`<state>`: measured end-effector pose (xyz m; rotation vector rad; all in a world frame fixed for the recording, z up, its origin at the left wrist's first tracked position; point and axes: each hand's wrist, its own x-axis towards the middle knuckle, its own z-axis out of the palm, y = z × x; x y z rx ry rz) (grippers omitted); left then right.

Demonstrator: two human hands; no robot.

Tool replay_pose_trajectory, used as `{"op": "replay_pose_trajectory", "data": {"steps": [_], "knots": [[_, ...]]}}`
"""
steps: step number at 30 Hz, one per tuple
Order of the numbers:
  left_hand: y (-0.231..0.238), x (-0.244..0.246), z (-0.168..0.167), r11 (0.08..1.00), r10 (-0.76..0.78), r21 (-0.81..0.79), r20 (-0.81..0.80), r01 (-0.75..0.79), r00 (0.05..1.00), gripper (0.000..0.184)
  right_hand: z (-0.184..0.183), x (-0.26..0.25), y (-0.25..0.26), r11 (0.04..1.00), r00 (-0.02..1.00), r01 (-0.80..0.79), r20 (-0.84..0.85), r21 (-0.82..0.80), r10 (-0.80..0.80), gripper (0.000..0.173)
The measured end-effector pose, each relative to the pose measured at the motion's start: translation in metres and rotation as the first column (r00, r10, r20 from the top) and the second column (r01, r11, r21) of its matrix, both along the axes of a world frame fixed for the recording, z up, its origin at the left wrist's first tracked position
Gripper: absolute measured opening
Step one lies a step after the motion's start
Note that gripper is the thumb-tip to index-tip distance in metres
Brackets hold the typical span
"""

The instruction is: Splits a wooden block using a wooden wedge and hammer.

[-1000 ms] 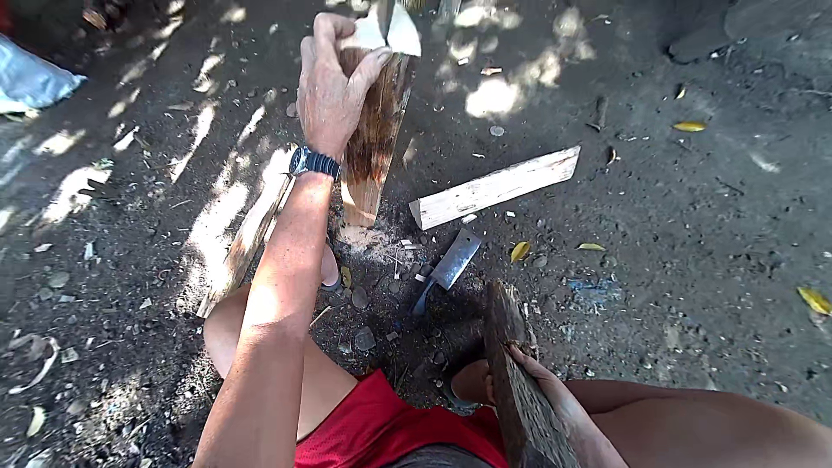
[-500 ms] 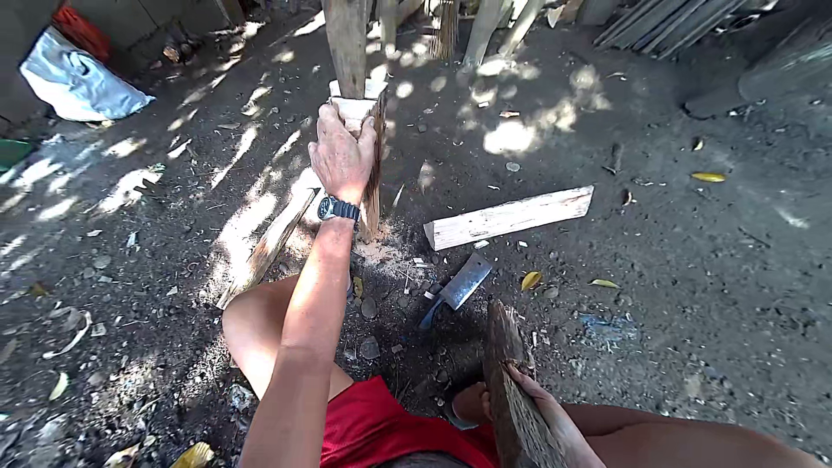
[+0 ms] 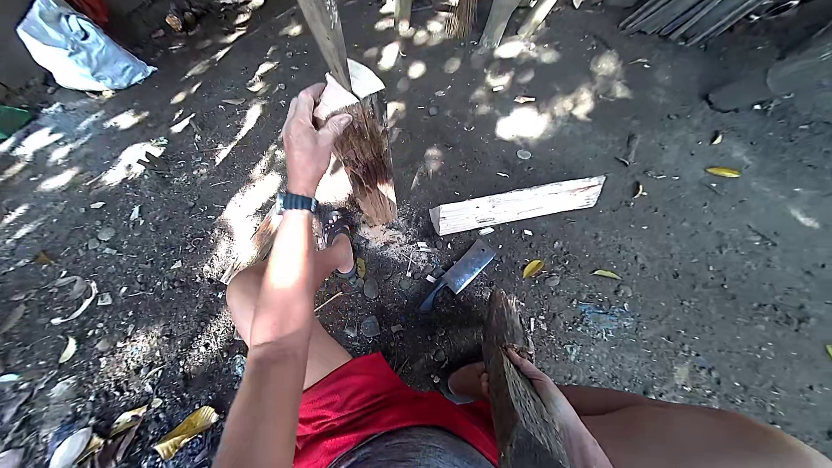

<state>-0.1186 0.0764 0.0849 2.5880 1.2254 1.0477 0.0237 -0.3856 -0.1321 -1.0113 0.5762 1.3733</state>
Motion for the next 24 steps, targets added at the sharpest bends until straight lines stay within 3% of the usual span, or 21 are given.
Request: {"op": "replay_pose_trajectory", "data": {"steps": [1, 2, 5, 15, 24], "knots": [[0.030, 0.000, -0.021, 0.985, -0.163, -0.019, 0.212, 0.171, 0.964, 0.054, 0.000, 0.000, -0.001, 1.000, 1.000, 0.005, -0.011, 0.004, -0.005, 0.053], [0.048, -0.002, -0.026, 0.944, -0.252, -0.129, 0.305, 0.302, 0.918, 0.057, 0.001, 0.000, -0.001, 1.000, 1.000, 0.013, -0.023, 0.006, -0.013, 0.053], [0.062, 0.000, -0.018, 0.815, -0.343, -0.332, 0.383, 0.474, 0.858, 0.062, -0.003, 0.002, -0.003, 1.000, 0.999, 0.025, -0.036, 0.008, -0.025, 0.053], [0.048, 0.028, -0.005, 0.683, -0.475, -0.400, 0.391, 0.610, 0.788, 0.062, -0.002, 0.003, -0.003, 1.000, 1.000, -0.004, -0.021, 0.001, 0.004, 0.053], [0.054, 0.042, 0.003, 0.668, -0.535, -0.406, 0.320, 0.623, 0.782, 0.061, -0.006, 0.002, -0.006, 0.999, 0.999, 0.033, -0.030, 0.004, -0.033, 0.048]]}}
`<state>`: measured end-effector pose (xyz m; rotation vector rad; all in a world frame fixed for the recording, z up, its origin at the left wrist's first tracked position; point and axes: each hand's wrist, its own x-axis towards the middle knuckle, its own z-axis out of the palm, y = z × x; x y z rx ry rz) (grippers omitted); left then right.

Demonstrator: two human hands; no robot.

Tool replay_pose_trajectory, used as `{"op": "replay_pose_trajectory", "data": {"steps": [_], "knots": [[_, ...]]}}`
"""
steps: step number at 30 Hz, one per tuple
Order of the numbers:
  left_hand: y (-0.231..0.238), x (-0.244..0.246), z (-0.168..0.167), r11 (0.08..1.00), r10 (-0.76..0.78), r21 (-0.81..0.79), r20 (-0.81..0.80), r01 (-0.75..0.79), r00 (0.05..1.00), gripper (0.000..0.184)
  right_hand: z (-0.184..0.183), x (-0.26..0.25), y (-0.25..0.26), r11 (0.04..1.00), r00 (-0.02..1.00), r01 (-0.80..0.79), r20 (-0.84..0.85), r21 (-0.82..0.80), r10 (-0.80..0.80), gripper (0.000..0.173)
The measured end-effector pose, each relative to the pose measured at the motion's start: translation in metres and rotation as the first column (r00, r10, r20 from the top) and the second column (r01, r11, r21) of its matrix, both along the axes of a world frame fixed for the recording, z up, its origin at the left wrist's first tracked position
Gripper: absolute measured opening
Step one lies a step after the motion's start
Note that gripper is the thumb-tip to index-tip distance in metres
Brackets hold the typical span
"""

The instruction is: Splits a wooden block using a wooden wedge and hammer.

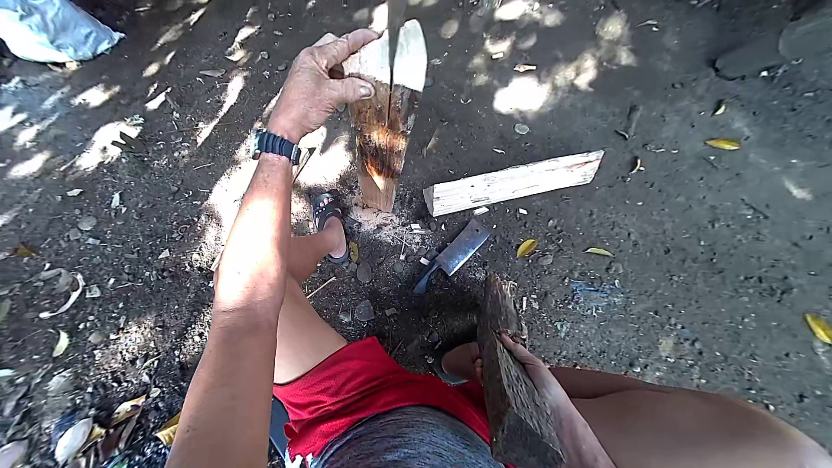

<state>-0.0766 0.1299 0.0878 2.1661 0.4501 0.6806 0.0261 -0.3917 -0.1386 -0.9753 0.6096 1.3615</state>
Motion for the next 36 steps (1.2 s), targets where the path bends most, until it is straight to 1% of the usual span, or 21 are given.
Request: {"op": "replay_pose_trajectory", "data": {"steps": [2, 3, 4, 5, 6, 8, 9, 10, 12, 13, 15, 16, 19, 21, 22, 25, 28, 29, 32, 36], "knots": [[0.005, -0.016, 0.007, 0.998, 0.041, 0.049, -0.065, -0.038, 0.997, 0.060, 0.006, -0.002, 0.002, 0.999, 1.000, 0.012, 0.002, -0.035, -0.012, 0.048], [0.005, -0.027, 0.011, 0.993, 0.087, 0.085, -0.104, -0.079, 0.991, 0.059, 0.010, -0.003, 0.003, 0.998, 1.000, 0.009, 0.006, -0.056, -0.009, 0.049], [0.000, -0.039, 0.013, 0.986, 0.138, 0.110, -0.121, -0.125, 0.983, 0.060, 0.011, -0.003, 0.002, 0.998, 1.000, 0.010, 0.002, -0.058, -0.010, 0.050], [-0.011, -0.052, 0.015, 0.979, 0.181, 0.118, -0.111, -0.168, 0.977, 0.065, 0.010, -0.002, 0.000, 0.999, 1.000, 0.006, -0.004, -0.039, -0.006, 0.051], [-0.026, -0.060, 0.016, 0.970, 0.226, 0.111, -0.088, -0.216, 0.970, 0.078, 0.009, -0.001, -0.001, 1.000, 1.000, -0.002, -0.006, -0.015, 0.002, 0.052], [-0.055, -0.059, 0.013, 0.948, 0.311, 0.064, -0.004, -0.310, 0.950, 0.106, 0.004, 0.001, 0.000, 1.000, 1.000, -0.001, -0.009, 0.001, 0.001, 0.052], [-0.067, -0.055, 0.007, 0.926, 0.376, 0.029, 0.048, -0.377, 0.925, 0.111, 0.004, 0.000, 0.000, 1.000, 1.000, -0.003, -0.006, -0.004, 0.003, 0.051], [-0.073, -0.051, -0.001, 0.892, 0.450, -0.008, 0.102, -0.452, 0.887, 0.110, 0.005, 0.000, 0.001, 1.000, 1.000, -0.005, -0.003, -0.010, 0.005, 0.051], [-0.082, -0.049, -0.017, 0.838, 0.544, -0.064, 0.169, -0.541, 0.822, 0.093, 0.008, 0.000, 0.003, 1.000, 1.000, -0.004, -0.003, -0.009, 0.004, 0.049], [-0.087, -0.051, -0.019, 0.837, 0.546, -0.055, 0.166, -0.545, 0.821, 0.084, 0.009, 0.000, 0.004, 1.000, 1.000, 0.001, -0.003, -0.007, -0.001, 0.048], [-0.104, -0.066, -0.022, 0.862, 0.502, 0.011, 0.117, -0.506, 0.857, 0.072, 0.010, -0.002, 0.005, 1.000, 1.000, 0.007, -0.005, -0.009, -0.007, 0.048], [-0.113, -0.078, -0.028, 0.879, 0.469, 0.043, 0.107, -0.475, 0.877, 0.072, 0.012, -0.001, 0.006, 1.000, 1.000, 0.005, -0.009, -0.015, -0.005, 0.049], [-0.138, -0.119, -0.053, 0.933, 0.328, 0.099, 0.160, -0.345, 0.931, 0.079, 0.013, 0.002, 0.005, 1.000, 1.000, -0.003, -0.010, 0.001, 0.003, 0.051], [-0.154, -0.142, -0.069, 0.943, 0.304, 0.081, 0.195, -0.324, 0.933, 0.084, 0.014, 0.003, 0.006, 1.000, 1.000, -0.013, -0.017, -0.003, 0.013, 0.051], [-0.161, -0.148, -0.074, 0.943, 0.306, 0.063, 0.221, -0.326, 0.926, 0.083, 0.014, 0.003, 0.007, 0.999, 1.000, -0.016, -0.018, -0.027, 0.015, 0.049], [-0.177, -0.151, -0.084, 0.942, 0.294, 0.084, 0.266, -0.325, 0.918, 0.074, 0.014, 0.001, 0.011, 0.996, 0.999, -0.040, -0.018, -0.082, 0.038, 0.044], [-0.194, -0.146, -0.091, 0.917, 0.289, 0.216, 0.223, -0.336, 0.931, 0.068, 0.013, 0.002, 0.017, 0.985, 0.993, -0.111, 0.022, -0.132, 0.115, 0.043], [-0.200, -0.145, -0.095, 0.917, 0.279, 0.237, 0.190, -0.320, 0.941, 0.069, 0.013, 0.002, 0.019, 0.984, 0.992, -0.118, 0.031, -0.130, 0.123, 0.042], [-0.218, -0.138, -0.100, 0.927, 0.232, 0.255, 0.182, -0.274, 0.956, 0.061, 0.014, 0.002, 0.026, 0.987, 0.990, -0.127, 0.043, -0.103, 0.132, 0.045], [-0.228, -0.134, -0.103, 0.934, 0.183, 0.278, 0.171, -0.225, 0.968, 0.059, 0.017, 0.002, 0.031, 0.989, 0.992, -0.114, 0.040, -0.096, 0.119, 0.049]]}}
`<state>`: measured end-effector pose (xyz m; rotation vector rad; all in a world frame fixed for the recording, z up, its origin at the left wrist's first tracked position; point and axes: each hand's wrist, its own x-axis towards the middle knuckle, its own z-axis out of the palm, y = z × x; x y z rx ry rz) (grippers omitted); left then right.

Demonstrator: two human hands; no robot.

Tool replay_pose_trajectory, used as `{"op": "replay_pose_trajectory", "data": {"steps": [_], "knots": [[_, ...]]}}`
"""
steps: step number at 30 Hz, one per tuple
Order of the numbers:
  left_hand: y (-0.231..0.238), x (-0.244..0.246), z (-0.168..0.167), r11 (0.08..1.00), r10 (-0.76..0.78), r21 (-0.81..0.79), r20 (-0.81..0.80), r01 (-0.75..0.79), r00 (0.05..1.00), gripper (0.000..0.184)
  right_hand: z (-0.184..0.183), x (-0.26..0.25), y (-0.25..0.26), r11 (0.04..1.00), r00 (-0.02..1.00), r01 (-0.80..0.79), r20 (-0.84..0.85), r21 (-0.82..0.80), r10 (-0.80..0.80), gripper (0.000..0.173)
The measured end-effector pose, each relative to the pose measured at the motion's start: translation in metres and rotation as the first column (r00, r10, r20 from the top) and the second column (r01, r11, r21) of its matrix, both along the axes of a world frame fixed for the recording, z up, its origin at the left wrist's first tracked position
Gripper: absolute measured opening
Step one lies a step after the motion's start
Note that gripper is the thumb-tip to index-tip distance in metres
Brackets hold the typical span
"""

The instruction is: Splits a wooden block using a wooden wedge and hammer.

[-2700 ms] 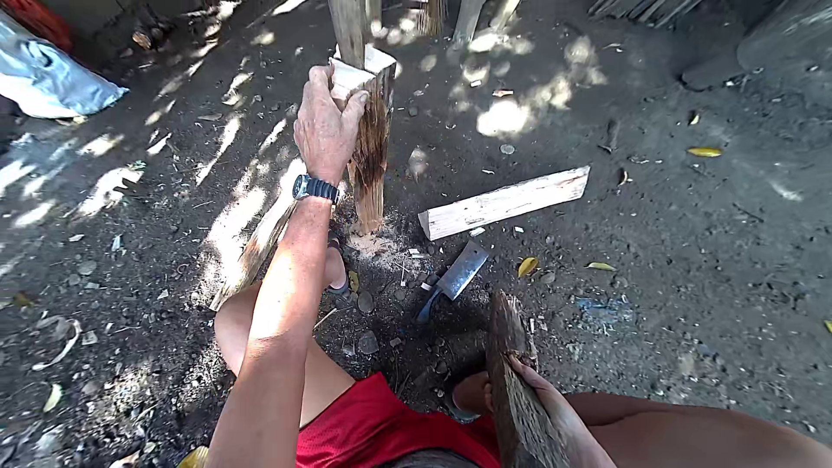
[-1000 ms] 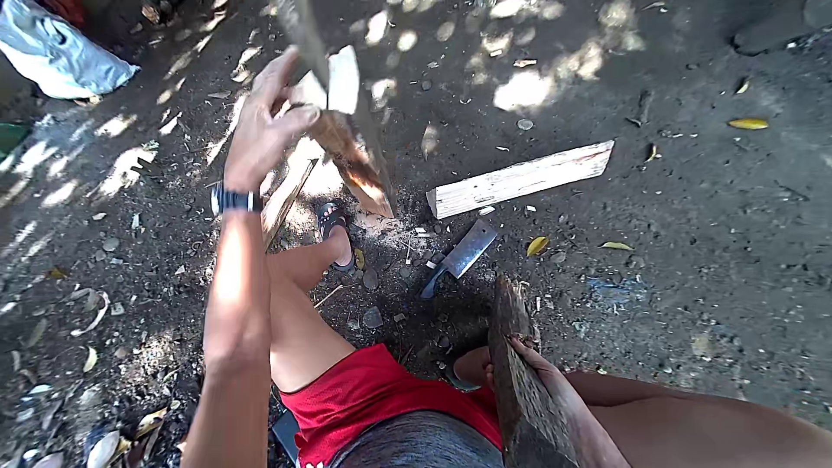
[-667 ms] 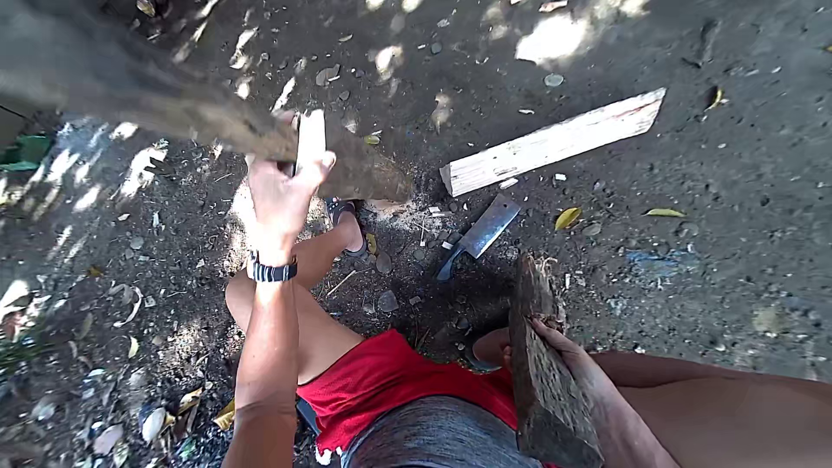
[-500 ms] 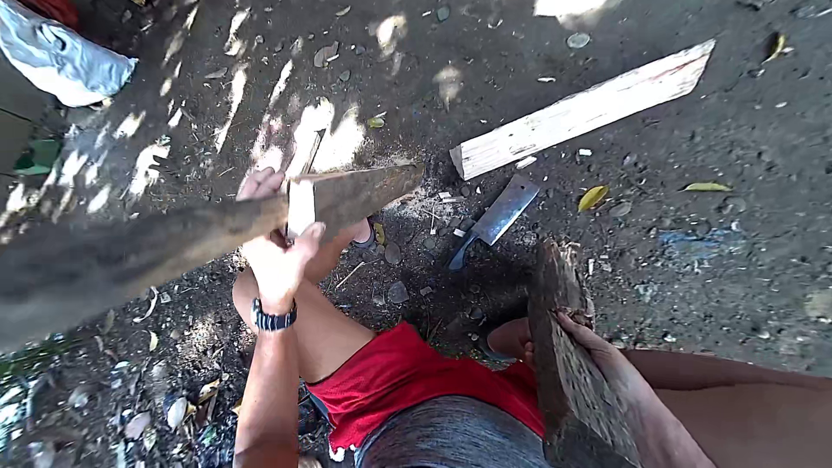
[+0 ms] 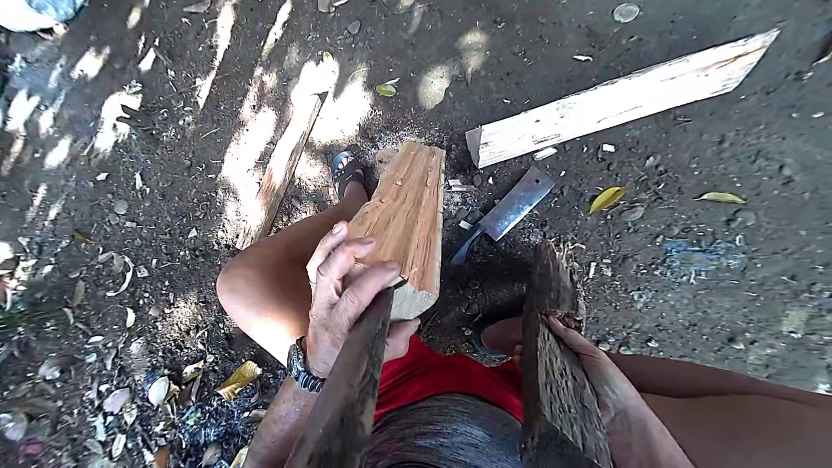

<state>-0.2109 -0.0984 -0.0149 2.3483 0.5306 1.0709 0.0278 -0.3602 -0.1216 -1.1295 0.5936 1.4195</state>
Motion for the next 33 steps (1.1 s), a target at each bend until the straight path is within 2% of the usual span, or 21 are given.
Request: {"op": "replay_pose_trajectory", "data": {"steps": [4, 10, 19, 27, 33], "knots": [[-0.002, 0.005, 0.001, 1.000, -0.026, 0.008, 0.007, 0.026, 1.000, 0.059, -0.004, 0.001, -0.003, 1.000, 0.999, 0.026, -0.047, -0.002, -0.026, 0.044], [-0.007, 0.012, 0.001, 0.998, -0.052, 0.027, 0.006, 0.051, 0.999, 0.058, -0.002, -0.001, -0.004, 0.998, 0.999, 0.037, -0.010, -0.047, -0.038, 0.040], [-0.008, 0.023, 0.005, 0.999, -0.023, 0.036, 0.014, 0.022, 1.000, 0.057, -0.002, -0.001, -0.007, 0.999, 1.000, 0.007, 0.013, -0.052, -0.007, 0.043], [-0.005, 0.033, 0.009, 0.997, -0.024, 0.071, 0.025, 0.022, 0.999, 0.068, -0.002, -0.001, -0.011, 0.999, 1.000, 0.020, 0.008, -0.042, -0.019, 0.044], [0.018, 0.038, 0.027, 0.996, -0.085, 0.032, -0.045, 0.087, 0.995, 0.071, -0.003, 0.016, -0.005, 0.991, 0.982, 0.117, 0.139, 0.067, -0.126, 0.044]]}}
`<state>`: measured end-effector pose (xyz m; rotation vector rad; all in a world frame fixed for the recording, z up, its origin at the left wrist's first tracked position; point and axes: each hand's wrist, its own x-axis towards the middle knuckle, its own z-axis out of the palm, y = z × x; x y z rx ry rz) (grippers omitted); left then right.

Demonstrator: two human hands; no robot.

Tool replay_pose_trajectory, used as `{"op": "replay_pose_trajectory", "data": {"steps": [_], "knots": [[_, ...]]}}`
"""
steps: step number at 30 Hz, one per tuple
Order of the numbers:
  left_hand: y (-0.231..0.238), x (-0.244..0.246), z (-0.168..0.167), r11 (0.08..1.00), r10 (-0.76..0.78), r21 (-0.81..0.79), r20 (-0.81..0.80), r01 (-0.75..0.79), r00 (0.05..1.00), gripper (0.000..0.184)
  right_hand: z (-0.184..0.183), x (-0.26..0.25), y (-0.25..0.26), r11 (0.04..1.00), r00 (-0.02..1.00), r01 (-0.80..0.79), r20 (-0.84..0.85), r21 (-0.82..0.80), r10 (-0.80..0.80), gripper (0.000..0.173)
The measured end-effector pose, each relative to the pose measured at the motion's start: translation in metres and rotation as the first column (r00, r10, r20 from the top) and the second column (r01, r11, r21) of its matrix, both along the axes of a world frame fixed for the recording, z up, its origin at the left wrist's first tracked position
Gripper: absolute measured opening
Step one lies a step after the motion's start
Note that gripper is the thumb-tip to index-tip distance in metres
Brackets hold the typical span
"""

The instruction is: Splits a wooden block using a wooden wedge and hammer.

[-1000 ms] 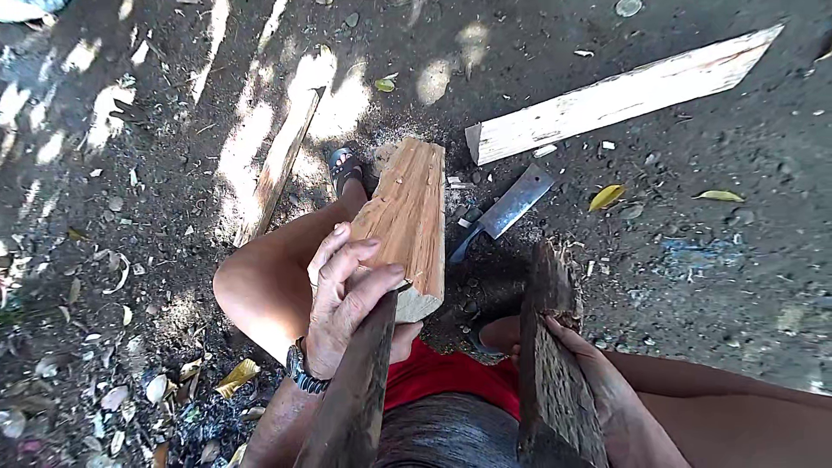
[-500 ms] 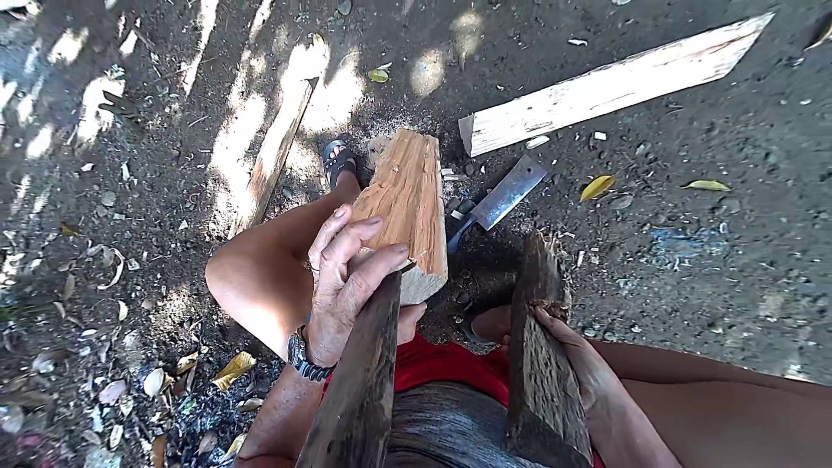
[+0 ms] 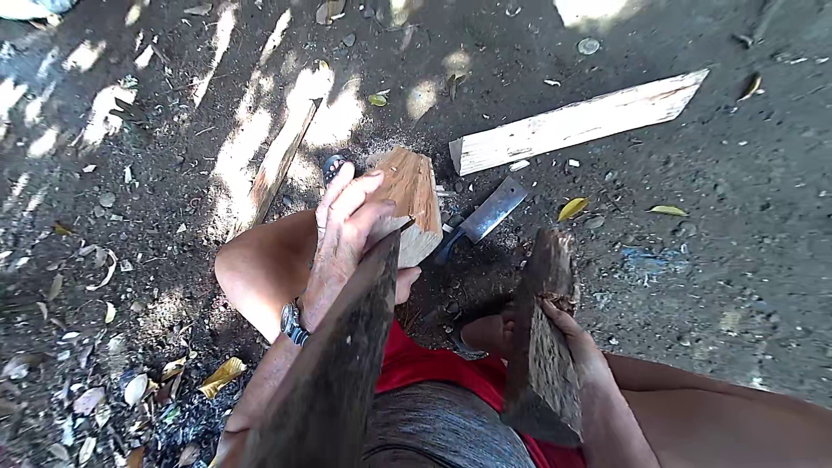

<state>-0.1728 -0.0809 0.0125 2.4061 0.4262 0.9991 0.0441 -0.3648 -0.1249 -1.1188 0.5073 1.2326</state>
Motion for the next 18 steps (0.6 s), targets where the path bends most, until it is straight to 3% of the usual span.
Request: {"op": "replay_pose_trajectory", "data": {"steps": [4, 7, 9, 11, 13, 16, 18], "knots": [[0.030, 0.007, 0.018, 0.997, -0.075, -0.037, -0.036, 0.074, 0.997, 0.071, -0.024, 0.012, 0.049, 0.958, 0.943, 0.155, 0.324, -0.241, -0.071, 0.034], [0.040, 0.007, 0.030, 0.995, -0.042, -0.089, -0.056, 0.037, 0.998, 0.073, -0.073, 0.021, 0.070, 0.909, 0.932, 0.163, 0.363, -0.383, -0.014, 0.045], [0.041, 0.005, 0.040, 0.990, -0.032, -0.141, -0.061, 0.023, 0.998, 0.074, -0.097, 0.022, 0.064, 0.846, 0.897, -0.040, 0.353, -0.532, 0.264, 0.058], [0.045, 0.003, 0.041, 0.982, -0.042, -0.185, -0.044, 0.033, 0.998, 0.075, -0.084, 0.013, 0.062, 0.716, 0.672, -0.200, 0.438, -0.669, 0.597, 0.068], [0.050, 0.002, 0.039, 0.974, -0.085, -0.213, -0.031, 0.076, 0.996, 0.076, -0.032, -0.001, 0.074, 0.764, 0.393, -0.209, 0.663, -0.611, 0.637, 0.071], [0.051, 0.004, 0.031, 0.974, -0.153, -0.179, -0.050, 0.142, 0.987, 0.074, 0.042, -0.015, 0.114, 0.936, 0.152, -0.288, 0.955, -0.202, 0.254, 0.060], [0.053, 0.009, 0.026, 0.961, -0.232, -0.162, -0.021, 0.226, 0.972, 0.073, 0.090, -0.015, 0.144, 0.893, 0.045, -0.449, 0.999, 0.015, 0.006, 0.058]]}}
